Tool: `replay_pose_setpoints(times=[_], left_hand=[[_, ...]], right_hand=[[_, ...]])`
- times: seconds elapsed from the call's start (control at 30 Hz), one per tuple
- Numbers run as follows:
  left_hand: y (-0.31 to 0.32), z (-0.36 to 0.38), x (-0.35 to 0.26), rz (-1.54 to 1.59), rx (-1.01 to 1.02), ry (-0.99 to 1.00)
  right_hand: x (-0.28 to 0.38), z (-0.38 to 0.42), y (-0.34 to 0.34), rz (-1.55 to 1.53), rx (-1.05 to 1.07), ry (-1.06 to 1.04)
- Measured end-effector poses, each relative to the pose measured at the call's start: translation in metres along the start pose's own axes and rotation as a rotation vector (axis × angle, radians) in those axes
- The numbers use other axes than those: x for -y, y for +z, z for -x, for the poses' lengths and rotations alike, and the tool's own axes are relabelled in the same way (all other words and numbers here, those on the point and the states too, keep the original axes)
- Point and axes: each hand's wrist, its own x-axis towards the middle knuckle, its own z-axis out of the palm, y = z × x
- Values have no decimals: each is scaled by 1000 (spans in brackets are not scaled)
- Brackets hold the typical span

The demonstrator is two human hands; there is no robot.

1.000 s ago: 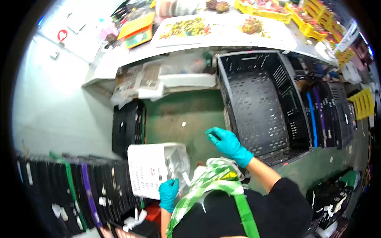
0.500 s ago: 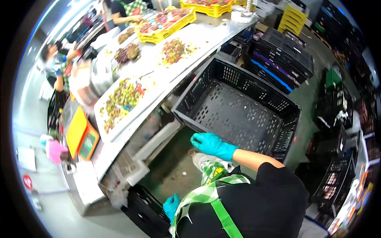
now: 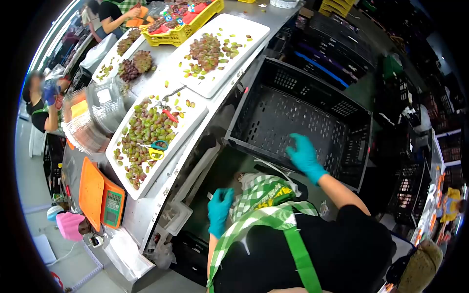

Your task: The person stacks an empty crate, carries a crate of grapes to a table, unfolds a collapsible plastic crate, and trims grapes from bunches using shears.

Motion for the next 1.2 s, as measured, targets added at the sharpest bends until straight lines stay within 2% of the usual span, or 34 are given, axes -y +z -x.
replay_pose_setpoints(times=[0.07,0.1,0.17,0.2,0.23,0.27,0.3,0.37,0.43,0.47,0.5,0.57,0.63,0.7,0.8,0.83,0.87,0.9,0.93,0.97,1.0,1.03,1.07,1.1,1.13,1.17,1.2], left_hand=[[35,-34,14,150,160,38],[54,-46,4,233,233,-20],[75,-43,-56,470,329,-300],[89,-54,-59,451,263,-324],[106,-69,-53,658,308,-299],[123,-85,-39,865,343,-255],[141,-96,-25,915,309,-308],[181,-128,5,1058,211,-376],[223,-172,59,901,-154,-79],[214,-157,36,943,-154,-123],[211,-163,42,682,-155,14],[195,-139,29,697,-193,-218],[203,-150,48,246,-208,-66],[217,-131,57,702,-412,-252],[227,-42,99,928,-517,-135],[233,-14,125,1000,-540,-75],[237,39,119,1184,-627,-110],[254,73,154,1369,-640,-98],[239,145,122,1413,-626,-302],[284,148,204,1572,-690,-168],[288,194,196,1682,-773,-213],[296,233,188,1705,-891,-140],[323,257,216,1800,-1019,-135],[368,287,261,1800,-1018,-180],[373,311,237,1965,-1081,-89],[378,335,212,2126,-1142,13],[418,353,241,2343,-1115,-22]], right_hand=[[-59,25,-41,171,-196,269],[-108,39,-58,280,-305,318],[-140,59,-111,487,-450,518],[-161,67,-129,476,-452,681],[-185,76,-145,462,-448,837],[-218,88,-155,253,-461,860],[-251,98,-157,42,-462,877],[-286,94,-160,-455,-332,907],[-288,79,-160,-801,-116,902],[-281,72,-161,-859,-9,885],[-268,65,-167,-759,66,854],[-468,57,-152,-511,357,912],[-447,45,-160,-848,361,1056],[-399,29,-167,-843,414,1042],[-330,27,-188,-765,486,917],[-306,26,-196,-742,505,852],[-285,26,-205,-714,534,769],[-266,23,-211,-687,572,673],[-245,19,-207,-657,609,561],[-224,9,-188,-614,665,428],[-202,-1,-168,-573,708,290],[-180,-11,-149,-538,738,154],[-153,-18,-126,-514,883,102],[-133,-30,-95,-390,974,11],[-102,-26,-70,-265,1053,-81],[-65,-8,-41,-414,1132,-164],[-29,11,-11,-466,1280,-264]])
